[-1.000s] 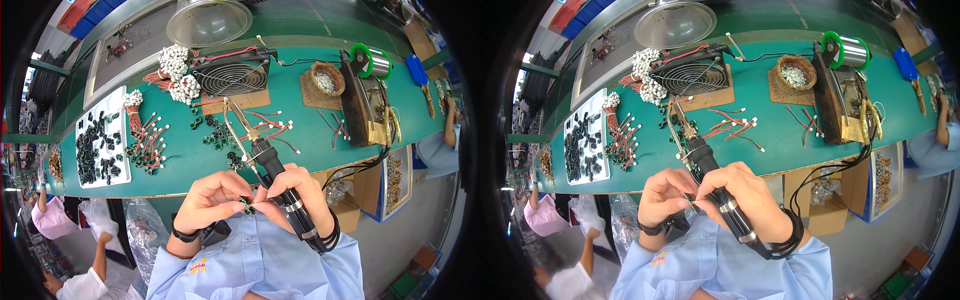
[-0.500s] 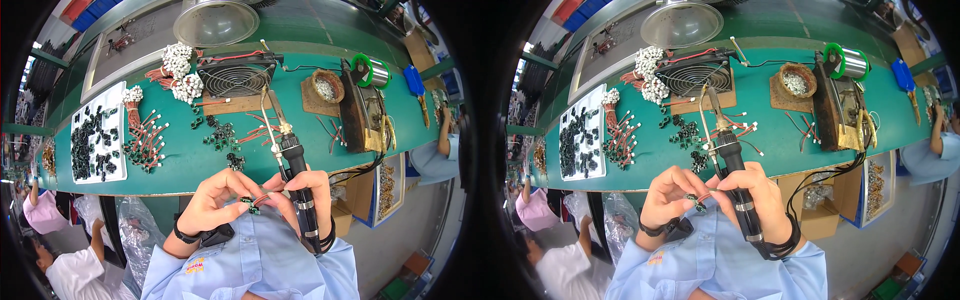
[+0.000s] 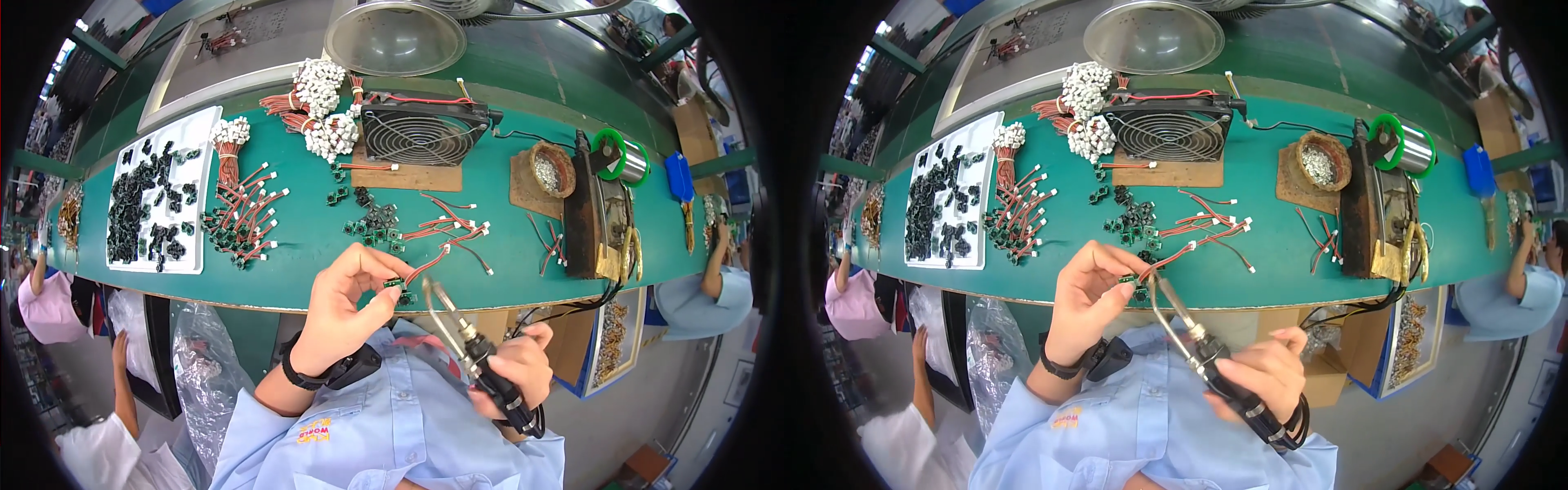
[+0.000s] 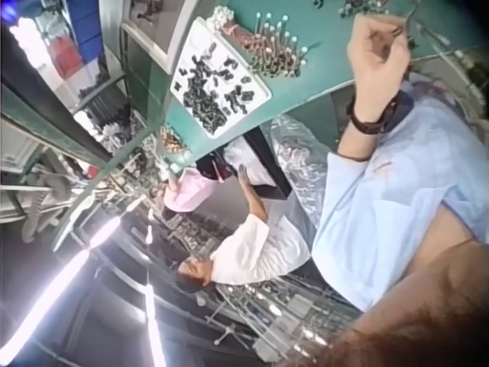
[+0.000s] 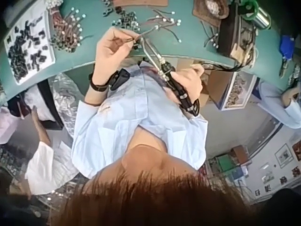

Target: The person picks up a circuit board and wires, joins them using a soldering iron, and sets the assembly down. They then remove a rubber band from a bundle of wires before picking up another circuit board and wires to repeat the soldering process.

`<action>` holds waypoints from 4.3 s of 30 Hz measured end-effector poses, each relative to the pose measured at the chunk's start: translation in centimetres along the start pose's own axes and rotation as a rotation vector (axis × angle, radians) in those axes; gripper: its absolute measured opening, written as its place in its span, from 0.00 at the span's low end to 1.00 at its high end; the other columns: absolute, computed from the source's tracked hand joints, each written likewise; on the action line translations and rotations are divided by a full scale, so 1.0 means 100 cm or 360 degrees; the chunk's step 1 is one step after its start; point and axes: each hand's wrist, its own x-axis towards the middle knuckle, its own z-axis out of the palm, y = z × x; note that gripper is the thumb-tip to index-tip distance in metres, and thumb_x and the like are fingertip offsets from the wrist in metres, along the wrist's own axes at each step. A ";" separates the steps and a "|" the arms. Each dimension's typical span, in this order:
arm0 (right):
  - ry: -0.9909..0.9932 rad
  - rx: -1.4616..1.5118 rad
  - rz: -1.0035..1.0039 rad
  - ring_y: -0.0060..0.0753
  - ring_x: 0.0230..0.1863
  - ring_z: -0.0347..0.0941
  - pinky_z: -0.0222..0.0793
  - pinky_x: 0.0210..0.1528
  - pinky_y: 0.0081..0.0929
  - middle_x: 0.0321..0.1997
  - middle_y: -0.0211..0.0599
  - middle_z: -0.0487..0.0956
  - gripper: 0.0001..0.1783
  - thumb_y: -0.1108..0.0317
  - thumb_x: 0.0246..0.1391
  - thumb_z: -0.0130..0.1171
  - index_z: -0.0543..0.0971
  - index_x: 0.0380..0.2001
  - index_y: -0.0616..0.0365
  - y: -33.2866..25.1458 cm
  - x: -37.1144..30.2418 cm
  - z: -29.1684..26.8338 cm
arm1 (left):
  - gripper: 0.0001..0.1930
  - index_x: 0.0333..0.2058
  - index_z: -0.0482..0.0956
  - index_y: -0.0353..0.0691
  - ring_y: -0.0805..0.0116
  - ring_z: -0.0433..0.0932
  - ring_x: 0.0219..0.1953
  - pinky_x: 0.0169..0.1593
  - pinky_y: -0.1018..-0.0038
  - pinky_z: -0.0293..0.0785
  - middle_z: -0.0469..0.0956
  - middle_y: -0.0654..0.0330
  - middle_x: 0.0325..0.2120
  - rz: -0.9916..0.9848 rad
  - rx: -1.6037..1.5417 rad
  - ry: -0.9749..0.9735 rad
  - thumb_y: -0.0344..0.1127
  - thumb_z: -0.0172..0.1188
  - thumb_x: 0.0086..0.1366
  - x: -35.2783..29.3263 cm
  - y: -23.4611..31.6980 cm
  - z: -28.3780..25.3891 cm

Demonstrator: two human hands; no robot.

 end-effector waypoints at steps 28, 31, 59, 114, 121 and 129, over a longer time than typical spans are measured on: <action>-0.0055 0.0159 0.0063 0.25 0.21 0.71 0.55 0.42 0.33 0.21 0.26 0.76 0.23 0.62 0.29 0.67 0.76 0.35 0.52 -0.002 -0.003 0.006 | 0.07 0.28 0.65 0.33 0.80 0.68 0.26 0.31 0.81 0.68 0.76 0.52 0.36 0.0221 0.0276 0.0117 0.19 0.53 0.52 -0.001 -0.001 0.009; -0.0040 0.0155 0.0061 0.25 0.21 0.71 0.55 0.42 0.33 0.21 0.26 0.75 0.23 0.62 0.29 0.67 0.77 0.35 0.51 -0.003 -0.002 0.006 | 0.07 0.28 0.65 0.33 0.80 0.67 0.26 0.30 0.81 0.67 0.76 0.53 0.36 0.0215 0.0298 0.0120 0.20 0.53 0.52 -0.002 0.001 0.010; -0.0047 0.0153 0.0011 0.24 0.21 0.72 0.55 0.42 0.32 0.21 0.24 0.76 0.21 0.61 0.30 0.68 0.77 0.33 0.51 -0.006 -0.007 0.000 | 0.09 0.28 0.66 0.36 0.74 0.72 0.29 0.30 0.78 0.67 0.78 0.54 0.34 0.0396 0.0617 0.0192 0.21 0.56 0.49 -0.006 0.010 0.015; 0.0318 -0.0002 0.0096 0.40 0.26 0.74 0.70 0.29 0.28 0.30 0.41 0.77 0.22 0.82 0.33 0.65 0.69 0.33 0.54 0.014 0.026 0.045 | 0.06 0.35 0.71 0.34 0.79 0.71 0.31 0.33 0.82 0.68 0.74 0.63 0.32 -0.0200 0.0786 -0.0322 0.23 0.53 0.58 -0.010 0.017 0.015; 0.0074 -0.0355 -0.0522 0.33 0.25 0.71 0.66 0.23 0.23 0.30 0.37 0.75 0.19 0.74 0.39 0.61 0.72 0.39 0.50 0.020 0.027 0.042 | 0.04 0.35 0.72 0.36 0.82 0.71 0.30 0.29 0.83 0.69 0.74 0.67 0.30 -0.0833 -0.0040 -0.0426 0.30 0.50 0.63 0.000 0.011 0.005; 0.0055 0.0044 -0.0097 0.37 0.28 0.72 0.67 0.29 0.25 0.30 0.37 0.75 0.22 0.76 0.35 0.64 0.72 0.38 0.53 0.018 0.023 0.043 | 0.03 0.32 0.73 0.36 0.71 0.73 0.24 0.26 0.77 0.68 0.72 0.62 0.25 -0.0073 0.0921 -0.0374 0.27 0.55 0.58 -0.006 0.015 0.021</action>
